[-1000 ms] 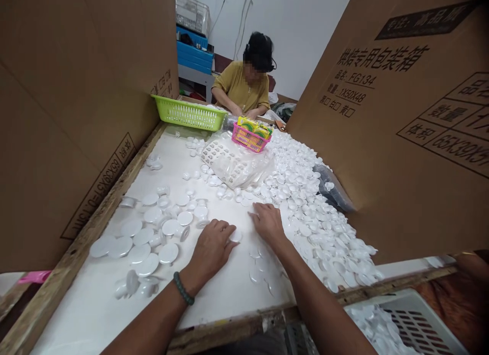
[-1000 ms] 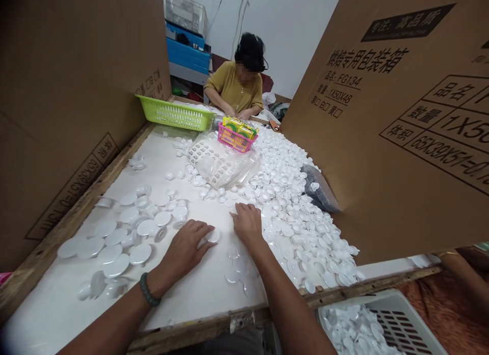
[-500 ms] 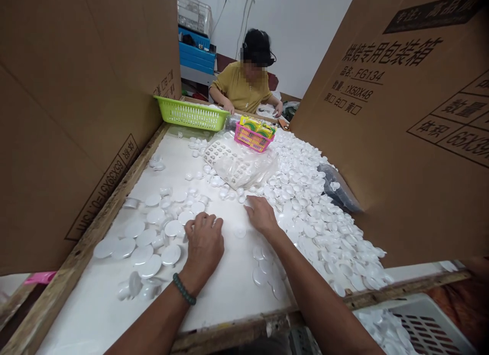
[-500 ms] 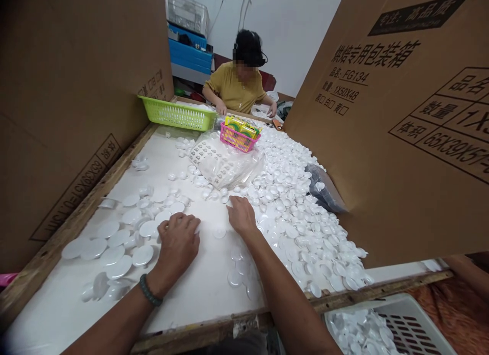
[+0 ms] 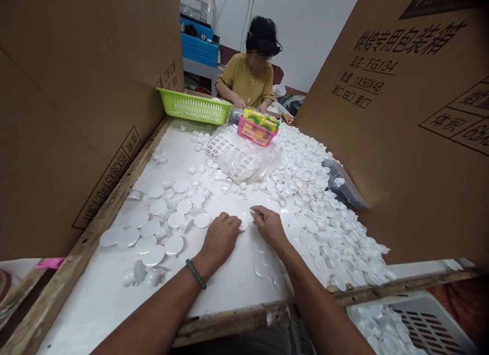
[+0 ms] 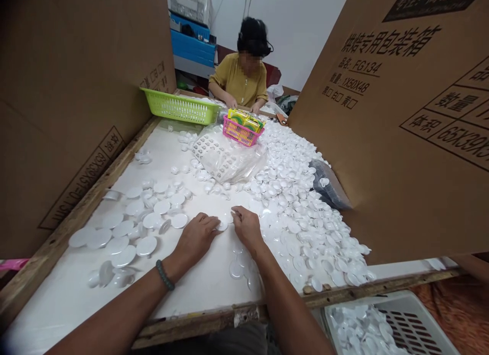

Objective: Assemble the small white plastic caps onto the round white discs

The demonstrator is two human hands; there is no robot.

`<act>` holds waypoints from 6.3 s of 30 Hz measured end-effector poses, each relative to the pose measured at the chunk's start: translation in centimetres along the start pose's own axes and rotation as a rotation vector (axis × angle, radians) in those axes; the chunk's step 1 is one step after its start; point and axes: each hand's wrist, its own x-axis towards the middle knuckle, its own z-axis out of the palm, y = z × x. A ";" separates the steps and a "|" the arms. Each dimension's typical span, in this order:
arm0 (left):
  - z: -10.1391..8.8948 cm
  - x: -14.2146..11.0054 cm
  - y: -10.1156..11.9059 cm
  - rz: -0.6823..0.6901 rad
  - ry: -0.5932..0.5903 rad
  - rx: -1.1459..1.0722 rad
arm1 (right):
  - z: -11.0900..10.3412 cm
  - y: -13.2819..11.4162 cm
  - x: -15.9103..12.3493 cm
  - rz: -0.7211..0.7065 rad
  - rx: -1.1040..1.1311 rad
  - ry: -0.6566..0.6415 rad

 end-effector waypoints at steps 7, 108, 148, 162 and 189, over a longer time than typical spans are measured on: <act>-1.0 -1.2 -0.1 -0.110 0.068 -0.027 | 1.1 0.2 0.4 -0.167 -0.034 0.053; -2.2 -0.5 -1.0 -0.517 0.094 -0.556 | 0.0 -0.9 -0.6 -0.077 0.369 -0.315; -0.4 -1.7 0.1 -0.301 0.068 0.007 | 1.2 -0.9 0.5 -0.373 -0.199 0.038; 0.3 -1.2 -0.8 -0.360 0.124 -0.185 | 1.3 -2.9 -0.9 -0.674 -0.490 -0.204; -0.9 -1.0 -1.2 -0.155 0.185 -0.192 | 1.1 -1.9 -1.1 -0.288 0.128 0.043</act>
